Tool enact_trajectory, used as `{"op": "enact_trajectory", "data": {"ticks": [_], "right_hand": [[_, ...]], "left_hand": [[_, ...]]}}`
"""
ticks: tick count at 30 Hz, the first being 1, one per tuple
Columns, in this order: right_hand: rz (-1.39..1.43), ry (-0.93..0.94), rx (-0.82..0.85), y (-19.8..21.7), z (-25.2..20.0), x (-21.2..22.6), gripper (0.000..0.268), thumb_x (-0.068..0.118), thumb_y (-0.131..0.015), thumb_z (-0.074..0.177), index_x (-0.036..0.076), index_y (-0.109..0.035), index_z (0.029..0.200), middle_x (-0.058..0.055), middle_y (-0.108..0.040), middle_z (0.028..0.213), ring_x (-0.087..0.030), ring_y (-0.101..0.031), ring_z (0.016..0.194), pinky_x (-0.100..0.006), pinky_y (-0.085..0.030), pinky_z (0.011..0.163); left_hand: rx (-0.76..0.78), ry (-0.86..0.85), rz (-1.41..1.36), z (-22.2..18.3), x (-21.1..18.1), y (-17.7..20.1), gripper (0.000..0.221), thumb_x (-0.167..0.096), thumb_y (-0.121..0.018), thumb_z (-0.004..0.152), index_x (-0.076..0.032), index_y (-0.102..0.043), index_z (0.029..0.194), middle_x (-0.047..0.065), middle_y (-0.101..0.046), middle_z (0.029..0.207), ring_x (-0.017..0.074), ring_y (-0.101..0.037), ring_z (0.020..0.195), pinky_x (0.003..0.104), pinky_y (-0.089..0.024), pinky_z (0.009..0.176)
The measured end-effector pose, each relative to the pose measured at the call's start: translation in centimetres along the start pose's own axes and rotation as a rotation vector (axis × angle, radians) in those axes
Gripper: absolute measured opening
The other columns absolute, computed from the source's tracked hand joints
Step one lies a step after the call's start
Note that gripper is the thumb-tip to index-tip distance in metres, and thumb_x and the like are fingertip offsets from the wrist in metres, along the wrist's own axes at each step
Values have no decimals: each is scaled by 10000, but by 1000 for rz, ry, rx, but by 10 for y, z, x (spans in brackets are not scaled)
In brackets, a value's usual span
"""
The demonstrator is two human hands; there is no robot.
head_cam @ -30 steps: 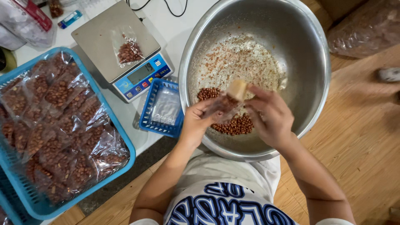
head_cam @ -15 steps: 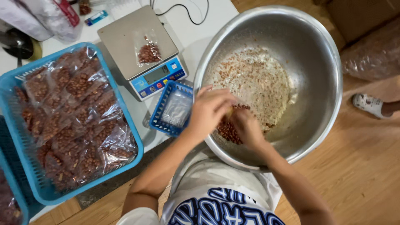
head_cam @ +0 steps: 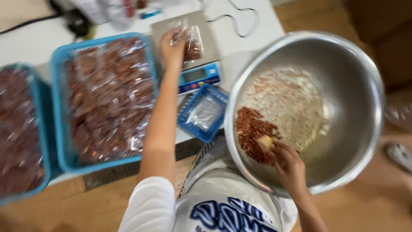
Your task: The person scoops roasted peanuts from a large metal bowl into small plastic bags using a scoop, weighs each bag on a digital scale, and places the filled bags into a blue basket. The process is repeated continuously throughout the clip.
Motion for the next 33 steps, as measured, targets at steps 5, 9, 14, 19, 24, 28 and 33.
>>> {"op": "enact_trajectory", "data": {"ticks": [5,9,14,19,24,28,33], "right_hand": [[61,-5,15,3,-1,-3,153,65,-699,941,-3,-749,1069,-145,-727,1245,-240,-734,1037,-307,-641,860],[70,-63,-6,7,-5,-9,146,101,-707,942,15,-753,1050,-114,-733,1260,-199,-734,1041,-310,-635,806],[70,-108,-13,7,-10,-5,164,174,-693,969,47,-750,1056,-98,-746,1197,-224,-705,1129,-323,-535,925],[-5,-206,44,6,-28,-64,155,170,-664,978,68,-728,1076,-80,-742,1229,-208,-725,910,-327,-546,740],[-628,-412,44,15,-54,-138,184,183,-608,956,33,-714,959,-173,-684,989,-411,-619,918,-508,-532,758],[-575,-514,105,-26,-65,-126,193,293,-701,925,131,-773,1001,-109,-722,936,-358,-708,918,-448,-574,802],[37,-564,59,-59,-30,-56,243,329,-702,940,135,-771,1069,-197,-747,1000,-469,-686,1012,-551,-532,863]], "left_hand": [[-134,-178,-404,67,14,53,590,163,-771,700,-201,-687,1157,41,-694,1129,188,-693,995,284,-591,834],[-114,-460,-243,81,-18,171,263,68,-879,742,-101,-799,927,58,-824,900,180,-782,859,307,-623,791],[-371,-581,756,41,94,285,418,-197,-736,1004,89,-578,1265,280,-648,1252,447,-596,1163,545,-434,997],[-116,-435,959,11,50,278,225,-152,-856,951,-48,-717,1094,176,-748,1038,391,-734,908,478,-561,764],[117,-784,502,-114,-143,178,433,-209,-555,1194,127,-505,1463,357,-516,1410,498,-447,1318,575,-320,1099],[205,-588,601,-169,-20,94,277,53,-788,820,-90,-812,1056,107,-578,924,346,-564,878,360,-479,835],[775,-452,763,-253,12,-16,662,-138,-846,776,-120,-646,1406,219,-557,1439,450,-520,1317,544,-493,1052]]}}
Point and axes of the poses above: each hand's wrist, its own z-axis towards the middle knuckle, its own y-axis out of the back of the hand, x = y × z, the point moved 7 cm from there along z, towards the middle knuckle
